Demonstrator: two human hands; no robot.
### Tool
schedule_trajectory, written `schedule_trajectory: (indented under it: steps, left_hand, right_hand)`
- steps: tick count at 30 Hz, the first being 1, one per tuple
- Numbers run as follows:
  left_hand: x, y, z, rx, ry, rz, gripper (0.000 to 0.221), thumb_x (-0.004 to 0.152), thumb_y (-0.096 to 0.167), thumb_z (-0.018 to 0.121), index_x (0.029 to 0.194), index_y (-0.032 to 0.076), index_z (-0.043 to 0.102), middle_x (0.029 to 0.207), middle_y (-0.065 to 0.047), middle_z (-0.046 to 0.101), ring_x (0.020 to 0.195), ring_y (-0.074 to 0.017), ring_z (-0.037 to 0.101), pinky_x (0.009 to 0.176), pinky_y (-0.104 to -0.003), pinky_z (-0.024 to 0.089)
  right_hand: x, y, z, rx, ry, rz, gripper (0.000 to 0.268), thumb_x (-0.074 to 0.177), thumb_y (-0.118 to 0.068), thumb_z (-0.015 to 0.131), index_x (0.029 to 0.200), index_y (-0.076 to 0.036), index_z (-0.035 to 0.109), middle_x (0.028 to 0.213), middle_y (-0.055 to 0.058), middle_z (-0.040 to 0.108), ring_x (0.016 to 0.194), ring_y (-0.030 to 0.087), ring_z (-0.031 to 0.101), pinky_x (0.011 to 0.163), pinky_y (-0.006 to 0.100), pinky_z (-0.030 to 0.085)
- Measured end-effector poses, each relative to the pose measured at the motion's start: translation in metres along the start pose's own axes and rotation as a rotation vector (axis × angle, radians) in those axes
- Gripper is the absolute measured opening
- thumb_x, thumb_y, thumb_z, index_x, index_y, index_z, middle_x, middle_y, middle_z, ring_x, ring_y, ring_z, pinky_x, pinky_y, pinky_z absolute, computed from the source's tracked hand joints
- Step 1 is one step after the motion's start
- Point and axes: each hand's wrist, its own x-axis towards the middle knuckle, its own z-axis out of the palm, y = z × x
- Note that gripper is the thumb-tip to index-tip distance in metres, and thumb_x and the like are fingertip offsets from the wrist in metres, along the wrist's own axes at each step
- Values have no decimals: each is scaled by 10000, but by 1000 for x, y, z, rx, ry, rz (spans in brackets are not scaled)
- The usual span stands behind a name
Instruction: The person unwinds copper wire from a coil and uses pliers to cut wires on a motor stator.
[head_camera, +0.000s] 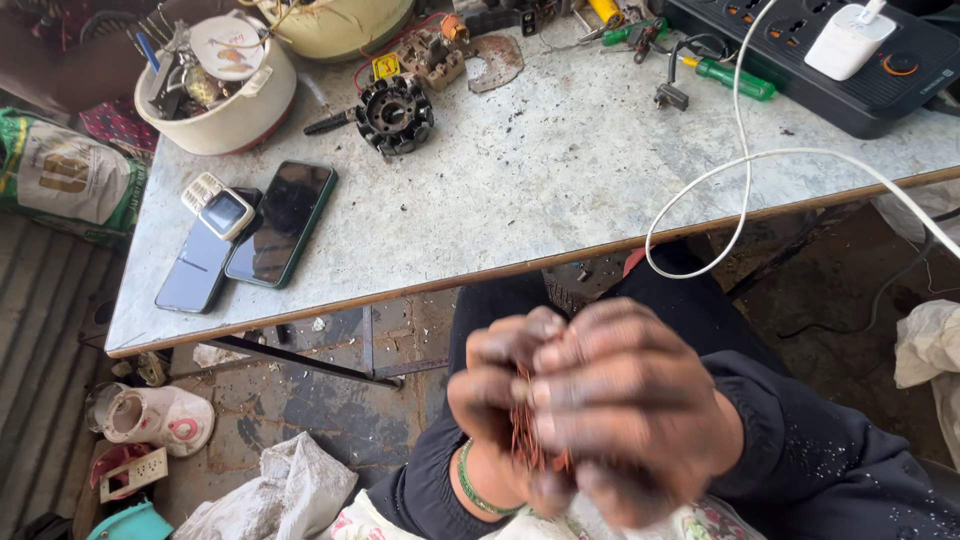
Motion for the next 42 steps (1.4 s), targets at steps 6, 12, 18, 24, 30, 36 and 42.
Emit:
schedule_trajectory:
  steps: [6, 12, 18, 24, 30, 36, 42]
  left_hand:
    - [46, 21, 0, 28, -35, -396, 1046, 790, 782, 704, 1462, 119, 254, 1542, -305, 344, 1289, -452, 558, 1126, -645, 482]
    - [54, 31, -13, 59, -240, -431, 1183, 724, 971, 454, 1462, 56, 317, 1629, -346, 247, 1647, -416, 207, 1361, -630, 160]
    - [53, 15, -30, -91, -533, -72, 1060, 710, 917, 564, 1198, -10, 728, 1339, -266, 683, 1367, -397, 592, 1170, -503, 418]
    - [64, 21, -30, -94, -514, -41, 850, 765, 839, 590, 905, 20, 769, 1031, -199, 759, 985, -360, 760, 861, -495, 639]
    - [67, 37, -30, -62, -472, -141, 545, 1010, 541, 595, 796, 66, 755, 928, -105, 764, 932, -327, 776, 809, -426, 622]
    - [62, 25, -38, -2, -260, -153, 483, 1096, 452, 576, 850, 57, 703, 958, -107, 726, 939, -285, 717, 915, -445, 599]
    - [54, 12, -45, 500, -185, 197, 394, 1045, 464, 561, 890, 158, 755, 1220, -84, 516, 1222, -252, 531, 1095, -490, 485]
  right_hand:
    - [-6, 11, -5, 212, 95, 189, 300, 1053, -322, 593, 1057, -56, 733, 1048, 117, 748, 1031, 274, 736, 933, 410, 593]
    - [-22, -3, 17, 253, 63, 197, 322, 978, -353, 641, 996, -62, 778, 1199, 128, 618, 1127, 301, 708, 965, 443, 579]
    - [-20, -3, 31, 164, 327, 158, 477, 964, -349, 664, 1387, -154, 560, 1575, 251, 369, 1582, 386, 276, 1287, 522, 224]
    - [-36, -8, 46, 130, 288, 154, 511, 998, -427, 624, 1456, -214, 547, 1672, 201, 373, 1604, 356, 258, 1281, 542, 212]
    - [-40, -11, 41, 73, 167, 196, 502, 1041, -460, 533, 1484, -230, 579, 1634, 156, 442, 1569, 313, 298, 1330, 482, 173]
    - [-16, 22, 41, 130, 59, 201, 791, 996, -623, 586, 1598, -142, 405, 1672, 182, 341, 1594, 296, 311, 1292, 417, 222]
    - [-19, 20, 51, 757, 64, 550, 973, 962, -720, 631, 1606, -59, 325, 1695, 275, 336, 1537, 368, 389, 1314, 508, 354]
